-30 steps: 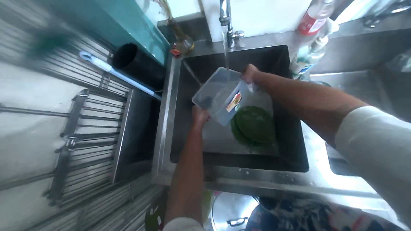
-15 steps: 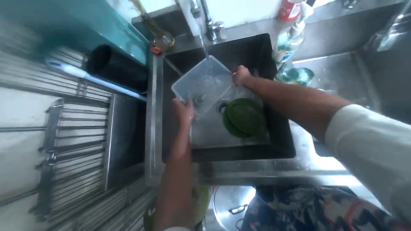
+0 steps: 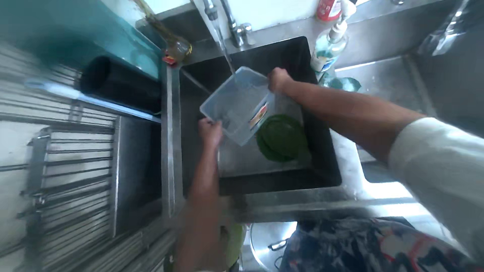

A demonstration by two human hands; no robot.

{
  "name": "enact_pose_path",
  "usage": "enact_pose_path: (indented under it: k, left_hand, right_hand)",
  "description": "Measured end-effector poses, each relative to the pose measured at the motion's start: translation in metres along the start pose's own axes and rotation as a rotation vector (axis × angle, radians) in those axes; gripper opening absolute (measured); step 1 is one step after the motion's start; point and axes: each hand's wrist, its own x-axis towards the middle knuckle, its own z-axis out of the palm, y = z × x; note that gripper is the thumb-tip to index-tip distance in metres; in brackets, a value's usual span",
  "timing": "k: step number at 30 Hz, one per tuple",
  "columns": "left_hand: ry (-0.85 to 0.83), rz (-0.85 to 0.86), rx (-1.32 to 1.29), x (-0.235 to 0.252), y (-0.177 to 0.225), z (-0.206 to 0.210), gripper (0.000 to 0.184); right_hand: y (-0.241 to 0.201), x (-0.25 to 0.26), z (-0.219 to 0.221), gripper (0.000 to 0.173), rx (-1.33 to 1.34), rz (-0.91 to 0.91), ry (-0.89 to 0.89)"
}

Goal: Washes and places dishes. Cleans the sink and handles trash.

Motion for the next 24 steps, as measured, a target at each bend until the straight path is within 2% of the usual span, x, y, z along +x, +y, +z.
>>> enact_pose_path:
  k: [2,4,7,9,11,15,17,19,21,24]
  left_hand:
    - [0.018,-0.009,0.044,-0.006,-0.013,-0.018,0.058]
    - [-0.027,0.0,0.05,-0.016,-0.019,-0.014,0.054]
    - [-0.137,0.008,-0.028,-0.024,-0.002,0.017,0.052]
    - [-0.12,0.083,-0.089,-0.016,0.005,0.032,0.051]
    - [-0.07,0.104,-0.133,-0.009,0.009,0.024,0.056]
    - [-0.026,0.061,0.058,-0.009,-0.016,-0.01,0.062]
    - [-0.105,0.018,0.107,-0.016,-0.023,0.0,0.057]
    - [-0.167,0.011,0.017,-0.018,-0.022,0.029,0.053]
    - [-0.149,0.063,-0.112,-0.013,-0.014,0.048,0.051]
    - [-0.006,0.189,-0.103,-0.002,-0.001,0.028,0.056]
  right_hand:
    - [-0.005,-0.004,0.023,0.034,0.019,-0.021,-0.065]
    - [0.008,-0.002,0.033,0.034,0.024,-0.041,-0.091]
    - [0.025,0.001,0.008,0.031,0.009,0.006,0.001]
    - [0.02,0.002,-0.014,0.028,-0.026,0.022,0.073]
    - [0.004,0.002,-0.016,0.03,-0.025,0.014,0.087]
    - [-0.005,-0.003,0.029,0.037,0.047,-0.041,-0.033]
    - [0.009,-0.005,0.032,0.035,0.03,-0.039,-0.042]
    - [0.023,-0.003,0.013,0.03,-0.018,-0.026,0.009]
    - [0.02,0.002,-0.01,0.029,-0.057,-0.006,0.077]
    - [0.002,0.005,-0.006,0.034,-0.012,0.036,0.075]
